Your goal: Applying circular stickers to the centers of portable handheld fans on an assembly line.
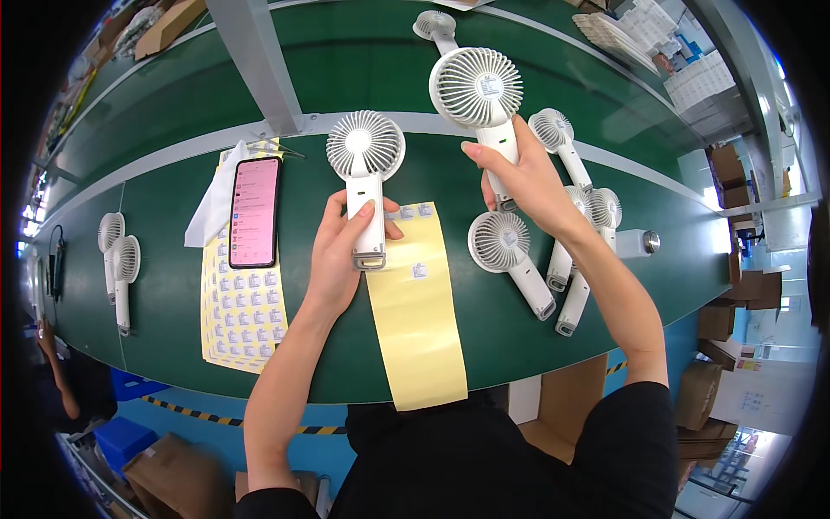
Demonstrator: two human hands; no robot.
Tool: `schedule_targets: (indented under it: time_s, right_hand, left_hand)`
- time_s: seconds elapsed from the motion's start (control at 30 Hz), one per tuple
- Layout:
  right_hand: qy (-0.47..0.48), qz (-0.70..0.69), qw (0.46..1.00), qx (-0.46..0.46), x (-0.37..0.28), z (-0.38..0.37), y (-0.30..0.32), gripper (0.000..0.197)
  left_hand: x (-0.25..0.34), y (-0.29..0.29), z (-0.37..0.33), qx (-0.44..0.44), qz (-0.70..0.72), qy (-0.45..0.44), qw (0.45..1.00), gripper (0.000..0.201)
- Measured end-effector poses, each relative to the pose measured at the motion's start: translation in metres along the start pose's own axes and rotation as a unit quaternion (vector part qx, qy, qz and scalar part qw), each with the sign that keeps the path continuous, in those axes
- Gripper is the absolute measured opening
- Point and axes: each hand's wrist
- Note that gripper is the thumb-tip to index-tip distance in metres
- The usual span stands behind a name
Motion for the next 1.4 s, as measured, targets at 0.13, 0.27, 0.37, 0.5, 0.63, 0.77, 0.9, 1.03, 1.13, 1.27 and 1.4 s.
schedule_targets:
  time_s: [0.13, 0.27, 0.37, 0.5, 0.63, 0.77, 0.9, 1.03, 1.13, 1.27, 1.4]
  right_hand:
    - [0.009, -0.013, 1.0, -0.015, 0.004, -0.003, -0.005, 0.045]
    - [0.025, -0.008, 1.0, -0.015, 0.005, -0.004, -0.011, 0.047]
    - [0.028, -0.002, 0.999, -0.019, 0.006, -0.005, -0.014, 0.049]
    - [0.014, 0.02, 0.999, -0.023, 0.005, -0.007, -0.019, 0.052]
    - [0.003, 0.025, 0.999, -0.031, 0.004, -0.011, -0.023, 0.052]
    - [-0.068, -0.043, 0.997, -0.007, 0.015, -0.033, -0.034, 0.044]
    - [-0.107, -0.136, 0.984, -0.05, 0.027, -0.087, -0.04, 0.03]
    - [-0.123, -0.088, 0.986, -0.074, 0.027, -0.166, -0.048, 0.035]
    - [-0.082, -0.162, 0.981, -0.071, 0.023, -0.214, -0.062, 0.031]
    - [-0.025, -0.136, 0.99, 0.013, 0.029, -0.233, -0.053, 0.048]
    - [0.033, 0.037, 0.998, 0.029, 0.041, -0.201, 0.002, 0.043]
  left_hand:
    - [0.0, -0.001, 0.0, 0.006, -0.007, -0.004, 1.0, 0.024]
    - [-0.001, -0.001, -0.001, 0.005, -0.005, -0.006, 1.0, 0.025]
    - [0.0, -0.001, -0.001, 0.003, 0.004, -0.006, 1.0, 0.026]
    - [0.0, 0.001, -0.001, -0.004, 0.015, -0.007, 1.0, 0.028]
    - [0.002, -0.001, 0.001, 0.009, 0.014, -0.004, 1.0, 0.027]
    - [0.0, 0.005, -0.002, 0.016, 0.038, -0.012, 0.999, 0.027]
    - [-0.005, 0.008, -0.002, 0.029, 0.054, -0.029, 0.998, 0.029]
    - [-0.01, 0.005, -0.007, 0.012, 0.063, -0.022, 0.998, 0.028]
    - [-0.009, 0.002, -0.007, 0.011, 0.068, -0.009, 0.998, 0.028]
    - [-0.009, 0.005, -0.008, 0.01, 0.061, -0.013, 0.998, 0.029]
    - [-0.008, 0.006, -0.004, 0.016, 0.06, -0.018, 0.998, 0.029]
Point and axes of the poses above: each hand's wrist, its own z-axis away from the middle knuckle, its own y-axis out of the back of the hand, x = y × z, and after that the axes turned 6 degrees about x, right-handed
